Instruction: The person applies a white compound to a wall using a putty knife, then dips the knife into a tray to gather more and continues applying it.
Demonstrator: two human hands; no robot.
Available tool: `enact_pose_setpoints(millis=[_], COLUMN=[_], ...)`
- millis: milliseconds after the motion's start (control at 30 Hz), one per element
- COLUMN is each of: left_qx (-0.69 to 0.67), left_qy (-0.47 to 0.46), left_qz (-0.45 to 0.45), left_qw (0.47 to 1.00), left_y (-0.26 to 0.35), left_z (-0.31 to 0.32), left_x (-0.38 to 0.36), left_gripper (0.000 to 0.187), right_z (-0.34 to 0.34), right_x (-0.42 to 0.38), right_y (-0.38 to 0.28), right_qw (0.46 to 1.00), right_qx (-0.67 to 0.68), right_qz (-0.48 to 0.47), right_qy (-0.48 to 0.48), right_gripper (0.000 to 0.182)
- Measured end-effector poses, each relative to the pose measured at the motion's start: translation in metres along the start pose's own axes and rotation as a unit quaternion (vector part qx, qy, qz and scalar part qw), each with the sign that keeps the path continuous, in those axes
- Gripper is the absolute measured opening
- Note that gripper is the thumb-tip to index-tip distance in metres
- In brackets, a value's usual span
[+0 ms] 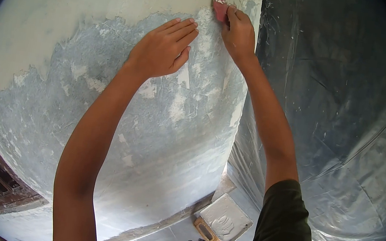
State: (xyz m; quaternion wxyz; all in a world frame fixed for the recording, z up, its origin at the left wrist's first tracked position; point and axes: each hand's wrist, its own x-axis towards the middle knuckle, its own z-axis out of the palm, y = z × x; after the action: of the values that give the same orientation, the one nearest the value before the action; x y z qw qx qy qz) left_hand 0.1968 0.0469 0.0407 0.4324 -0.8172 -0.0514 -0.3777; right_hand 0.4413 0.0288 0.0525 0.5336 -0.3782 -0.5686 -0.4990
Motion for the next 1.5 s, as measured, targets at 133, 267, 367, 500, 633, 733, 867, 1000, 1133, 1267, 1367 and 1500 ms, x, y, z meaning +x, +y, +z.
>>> enact_pose_setpoints(millis=[133,267,367,500,633,733,867,1000,1133,1267,1367,1500], left_qx=[0.003,0.024,0.029,0.018,0.020,0.020,0.027,0.028,0.022,0.026,0.021,0.017], left_qy=[0.002,-0.005,-0.009,-0.005,-0.004,-0.004,-0.003,0.003,0.004,0.001,-0.004,-0.001], left_qz=[-0.010,0.001,0.000,-0.004,-0.005,-0.004,-0.004,-0.005,-0.007,-0.007,-0.010,-0.011], left_qw=[1.000,1.000,1.000,1.000,1.000,1.000,1.000,1.000,1.000,1.000,1.000,1.000], left_y=[0.002,0.003,0.003,0.005,0.004,0.004,0.005,0.004,0.004,0.004,0.005,0.006], left_z=[0.001,0.006,0.006,0.003,0.004,0.006,0.004,0.006,0.005,0.007,0.005,0.004], left_x=[0.002,0.004,0.003,0.003,0.004,0.003,0.004,0.003,0.004,0.003,0.003,0.003], left_gripper=[0.041,0.041,0.041,0.040,0.040,0.040,0.040,0.039,0.039,0.039,0.039,0.039], right_z=[-0.019,-0.023,-0.009,-0.004,-0.032,-0.029,-0.008,-0.006,-0.029,-0.017,0.001,-0.001], right_x=[-0.038,0.014,0.028,-0.024,-0.036,0.015,0.036,-0.026,-0.020,0.040,0.052,0.000], right_y=[-0.025,0.017,0.041,0.011,-0.031,-0.001,0.032,-0.005,-0.024,0.023,0.051,0.010], right_qw=[0.997,0.998,0.997,0.998,0.984,0.992,0.996,0.998,0.994,0.995,0.998,1.000], right_qx=[0.080,0.011,-0.024,-0.035,0.101,0.046,-0.042,-0.001,0.083,0.039,-0.055,0.006], right_qz=[0.001,0.042,0.027,0.043,0.141,0.103,0.071,0.046,0.066,0.070,-0.008,0.001], right_qy=[-0.010,0.051,0.062,-0.014,-0.050,0.047,0.021,-0.044,-0.024,0.055,0.029,-0.007], right_gripper=[0.041,0.033,0.030,0.030,0.020,0.013,0.015,0.031,0.036,0.031,0.032,0.033])
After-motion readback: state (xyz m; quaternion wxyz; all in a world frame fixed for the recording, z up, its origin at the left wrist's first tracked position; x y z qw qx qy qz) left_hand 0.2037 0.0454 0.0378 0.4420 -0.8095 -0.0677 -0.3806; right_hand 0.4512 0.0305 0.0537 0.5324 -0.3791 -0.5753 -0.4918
